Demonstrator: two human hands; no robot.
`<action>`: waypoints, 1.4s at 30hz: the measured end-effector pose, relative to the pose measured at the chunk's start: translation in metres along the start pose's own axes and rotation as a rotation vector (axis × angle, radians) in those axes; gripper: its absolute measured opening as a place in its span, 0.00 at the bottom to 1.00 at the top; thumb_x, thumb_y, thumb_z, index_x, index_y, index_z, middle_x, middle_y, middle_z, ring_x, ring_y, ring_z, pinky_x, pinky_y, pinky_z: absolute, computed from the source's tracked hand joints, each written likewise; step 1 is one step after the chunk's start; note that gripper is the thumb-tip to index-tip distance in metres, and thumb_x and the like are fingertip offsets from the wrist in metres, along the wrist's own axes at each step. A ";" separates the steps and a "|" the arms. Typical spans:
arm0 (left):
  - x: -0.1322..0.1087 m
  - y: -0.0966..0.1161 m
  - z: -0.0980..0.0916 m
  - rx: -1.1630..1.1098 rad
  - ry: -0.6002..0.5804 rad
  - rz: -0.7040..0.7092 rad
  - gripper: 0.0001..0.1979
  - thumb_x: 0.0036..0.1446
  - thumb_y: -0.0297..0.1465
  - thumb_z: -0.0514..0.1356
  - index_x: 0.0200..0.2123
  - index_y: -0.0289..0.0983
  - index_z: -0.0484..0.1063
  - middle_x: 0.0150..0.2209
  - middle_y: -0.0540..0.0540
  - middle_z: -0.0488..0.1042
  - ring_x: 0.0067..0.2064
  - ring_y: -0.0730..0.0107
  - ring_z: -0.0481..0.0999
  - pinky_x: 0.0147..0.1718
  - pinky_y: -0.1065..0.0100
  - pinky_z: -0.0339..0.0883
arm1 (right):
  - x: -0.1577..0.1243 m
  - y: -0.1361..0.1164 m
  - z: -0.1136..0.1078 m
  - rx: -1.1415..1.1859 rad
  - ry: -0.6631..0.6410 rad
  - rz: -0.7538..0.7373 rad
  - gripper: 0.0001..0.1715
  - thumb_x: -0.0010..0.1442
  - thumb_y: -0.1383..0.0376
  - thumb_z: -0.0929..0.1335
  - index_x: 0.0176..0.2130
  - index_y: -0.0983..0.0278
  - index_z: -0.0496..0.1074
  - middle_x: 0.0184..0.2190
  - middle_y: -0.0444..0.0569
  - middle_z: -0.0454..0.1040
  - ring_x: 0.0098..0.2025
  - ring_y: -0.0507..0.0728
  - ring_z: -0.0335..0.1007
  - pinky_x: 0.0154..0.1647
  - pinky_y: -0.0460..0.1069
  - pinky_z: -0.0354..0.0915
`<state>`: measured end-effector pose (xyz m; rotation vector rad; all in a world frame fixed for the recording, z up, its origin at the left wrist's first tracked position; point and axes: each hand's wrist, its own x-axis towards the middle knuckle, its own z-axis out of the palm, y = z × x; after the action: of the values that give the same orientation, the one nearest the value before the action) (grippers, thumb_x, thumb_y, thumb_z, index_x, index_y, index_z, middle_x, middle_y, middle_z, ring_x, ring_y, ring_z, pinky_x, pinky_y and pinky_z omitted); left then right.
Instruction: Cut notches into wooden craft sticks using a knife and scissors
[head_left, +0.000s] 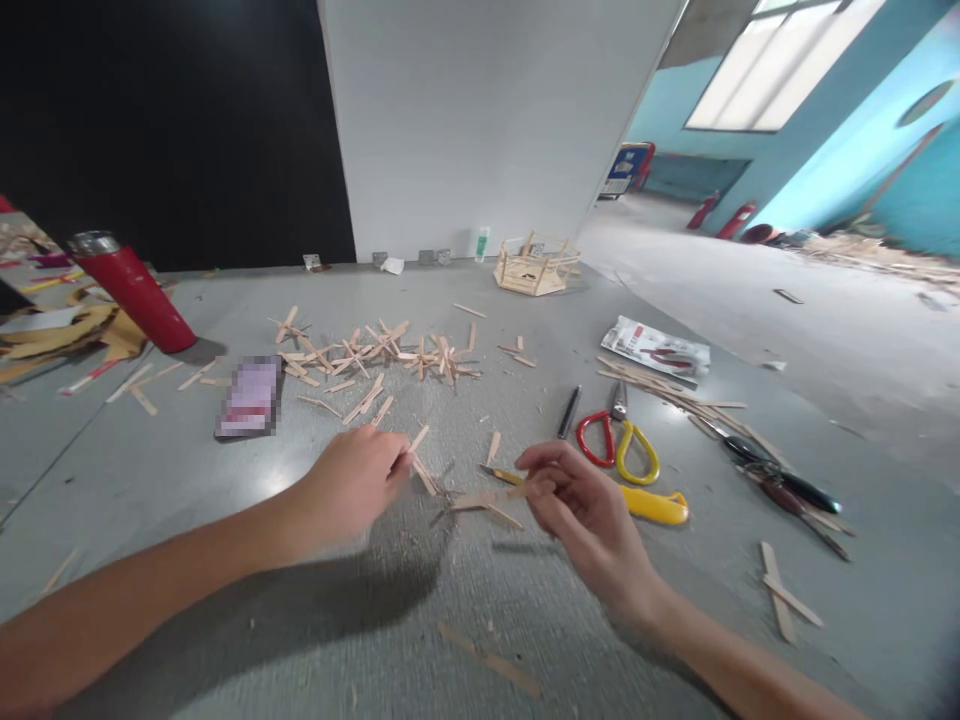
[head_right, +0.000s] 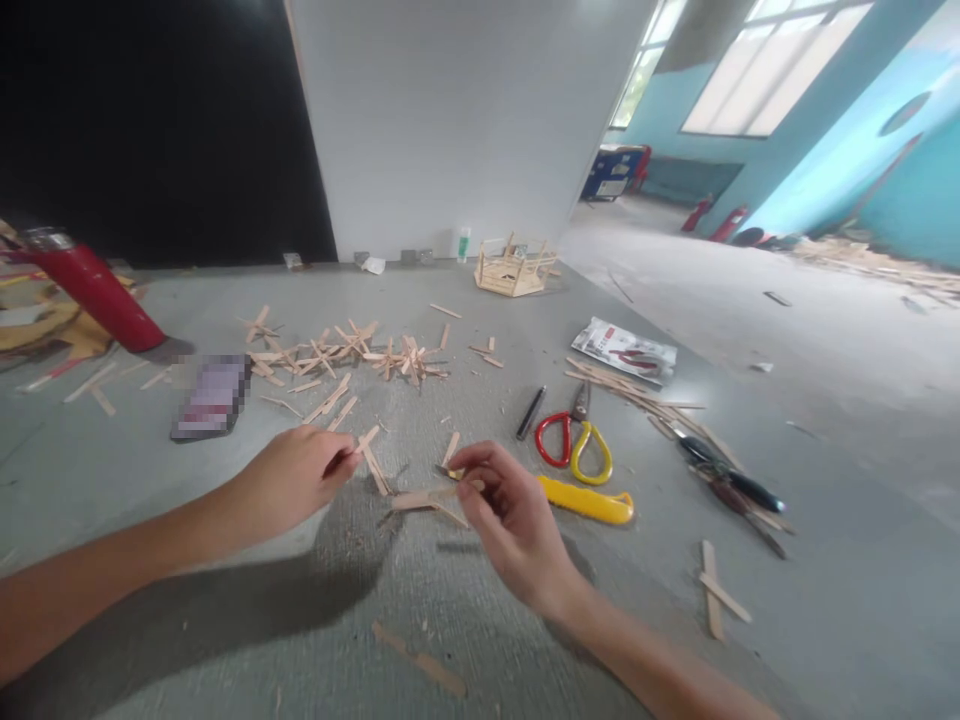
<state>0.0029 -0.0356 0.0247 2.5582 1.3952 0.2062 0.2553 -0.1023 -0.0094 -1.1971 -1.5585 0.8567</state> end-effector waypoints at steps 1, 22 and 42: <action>0.003 -0.006 0.000 0.020 -0.013 -0.016 0.19 0.68 0.28 0.52 0.22 0.39 0.61 0.20 0.50 0.65 0.23 0.67 0.65 0.24 0.66 0.50 | 0.004 0.005 -0.002 -0.094 0.060 -0.004 0.11 0.69 0.58 0.64 0.43 0.62 0.70 0.23 0.40 0.64 0.22 0.51 0.58 0.21 0.45 0.56; 0.018 -0.014 0.004 -0.035 -0.203 -0.024 0.16 0.69 0.36 0.62 0.56 0.36 0.72 0.54 0.40 0.74 0.50 0.59 0.78 0.48 0.53 0.76 | 0.054 0.055 -0.037 -0.716 0.069 -0.017 0.23 0.67 0.62 0.60 0.52 0.69 0.75 0.24 0.49 0.81 0.28 0.59 0.78 0.37 0.51 0.67; -0.001 -0.019 0.013 0.032 0.009 -0.221 0.16 0.70 0.36 0.61 0.56 0.36 0.72 0.55 0.40 0.74 0.51 0.58 0.78 0.49 0.53 0.76 | 0.034 0.045 -0.020 -0.804 -0.400 -0.309 0.12 0.70 0.69 0.65 0.45 0.63 0.78 0.42 0.53 0.80 0.44 0.59 0.78 0.46 0.51 0.70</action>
<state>-0.0106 -0.0279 0.0072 2.4054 1.6820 0.1598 0.2852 -0.0572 -0.0356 -1.3066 -2.4753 0.2512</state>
